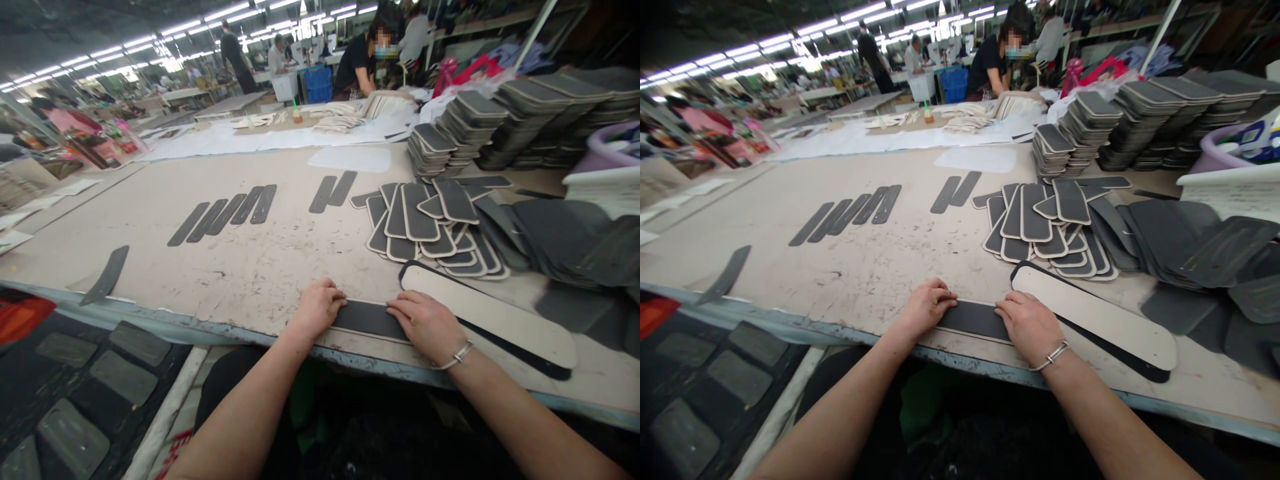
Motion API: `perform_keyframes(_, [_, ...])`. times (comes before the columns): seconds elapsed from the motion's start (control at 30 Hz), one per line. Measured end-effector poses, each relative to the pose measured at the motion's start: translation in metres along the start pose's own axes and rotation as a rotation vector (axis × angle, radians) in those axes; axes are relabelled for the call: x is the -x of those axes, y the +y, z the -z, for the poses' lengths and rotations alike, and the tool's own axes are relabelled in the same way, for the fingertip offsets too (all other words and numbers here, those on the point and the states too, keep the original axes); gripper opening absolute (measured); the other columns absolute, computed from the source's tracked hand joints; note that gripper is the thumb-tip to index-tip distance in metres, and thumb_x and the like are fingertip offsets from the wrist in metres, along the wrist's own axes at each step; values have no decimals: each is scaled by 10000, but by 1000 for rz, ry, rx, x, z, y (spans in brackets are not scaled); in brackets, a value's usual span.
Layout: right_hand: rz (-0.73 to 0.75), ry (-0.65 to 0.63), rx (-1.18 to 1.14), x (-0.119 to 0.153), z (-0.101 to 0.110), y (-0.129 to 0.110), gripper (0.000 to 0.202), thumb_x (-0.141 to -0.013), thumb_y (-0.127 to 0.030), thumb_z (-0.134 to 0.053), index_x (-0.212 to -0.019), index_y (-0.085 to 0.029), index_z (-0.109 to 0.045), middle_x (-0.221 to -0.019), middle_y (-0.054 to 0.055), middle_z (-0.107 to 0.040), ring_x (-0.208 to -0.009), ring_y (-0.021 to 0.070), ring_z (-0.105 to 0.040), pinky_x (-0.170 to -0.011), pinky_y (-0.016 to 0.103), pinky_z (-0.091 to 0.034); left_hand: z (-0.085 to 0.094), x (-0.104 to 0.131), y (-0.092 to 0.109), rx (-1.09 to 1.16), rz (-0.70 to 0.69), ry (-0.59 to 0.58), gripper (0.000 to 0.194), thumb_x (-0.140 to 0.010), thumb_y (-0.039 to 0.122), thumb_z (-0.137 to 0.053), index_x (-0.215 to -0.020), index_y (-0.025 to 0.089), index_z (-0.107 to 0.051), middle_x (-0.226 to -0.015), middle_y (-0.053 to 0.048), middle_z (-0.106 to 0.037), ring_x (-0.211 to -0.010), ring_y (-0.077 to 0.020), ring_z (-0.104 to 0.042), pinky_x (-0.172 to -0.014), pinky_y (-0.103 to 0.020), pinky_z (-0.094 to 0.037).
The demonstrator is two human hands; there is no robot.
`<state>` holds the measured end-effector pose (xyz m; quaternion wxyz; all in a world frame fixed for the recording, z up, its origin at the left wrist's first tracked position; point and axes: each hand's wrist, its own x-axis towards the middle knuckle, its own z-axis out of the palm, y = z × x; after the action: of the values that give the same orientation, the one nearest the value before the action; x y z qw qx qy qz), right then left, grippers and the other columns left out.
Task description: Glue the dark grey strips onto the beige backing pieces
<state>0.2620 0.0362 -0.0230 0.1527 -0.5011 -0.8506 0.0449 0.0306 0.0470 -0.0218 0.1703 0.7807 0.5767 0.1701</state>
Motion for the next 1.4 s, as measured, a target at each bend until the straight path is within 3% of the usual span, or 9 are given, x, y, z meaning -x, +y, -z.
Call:
perform_keyframes(0.57, [1, -14, 41, 2, -1, -3, 191, -868, -260, -472, -892, -201, -652, -866, 38, -601, -829, 158, -521, -754, 268, -405, -5, 0, -2, 90, 17, 63, 85, -776, 191, -582, -754, 190, -663, -835, -13, -603, -832, -146, -563, -781, -254, -441])
perform_keyframes(0.7, [-6, -18, 58, 2, 0, -5, 178, -868, -257, -469, -905, -194, -631, -868, 47, -584, -846, 164, -513, -743, 267, -405, 0, 1, -9, 220, 151, 202, 119, -796, 181, -543, -891, 172, -613, -880, -29, -610, -798, -132, -584, -745, -253, -478])
perform_keyframes(0.8, [1, -14, 71, 3, 1, -4, 169, -867, -266, -473, -891, -196, -625, -862, 44, -577, -834, 167, -508, -719, 271, -404, 6, 13, 6, 177, 62, 291, 193, -845, 216, -475, -993, 169, -589, -1035, -66, -579, -923, -148, -567, -826, -281, -474])
perform_keyframes(0.9, [21, -6, 80, 4, -1, -3, 160, -862, -262, -478, -879, -194, -622, -851, 45, -579, -829, 175, -509, -715, 282, -401, 3, 33, 36, 22, -184, 99, 289, -878, 266, -416, -1119, 183, -553, -1160, -72, -551, -1129, -192, -466, -990, -346, -373])
perform_keyframes(1.03, [61, 31, 77, 4, -4, -1, 160, -859, -254, -480, -882, -188, -624, -852, 51, -586, -838, 180, -512, -716, 292, -398, -11, 50, 61, -166, -245, -99, 479, -878, 423, -369, -1271, 156, -430, -1345, -87, -418, -1293, -277, -261, -1054, -487, -243])
perform_keyframes(1.23, [60, 17, 74, 5, -6, 2, 177, -868, -270, -470, -862, -191, -629, -868, 51, -590, -843, 182, -515, -726, 295, -394, -11, 52, 57, -225, -265, -163, 542, -888, 483, -286, -1327, 173, -355, -1413, -70, -322, -1324, -261, -198, -1064, -506, -176])
perform_keyframes(1.4, [41, 21, 41, 6, -7, 4, 195, -872, -295, -465, -903, -211, -638, -890, 38, -598, -845, 173, -516, -717, 284, -394, -3, 49, 55, -165, -284, -161, 529, -887, 483, -307, -1312, 177, -378, -1390, -69, -363, -1304, -251, -255, -1063, -472, -206])
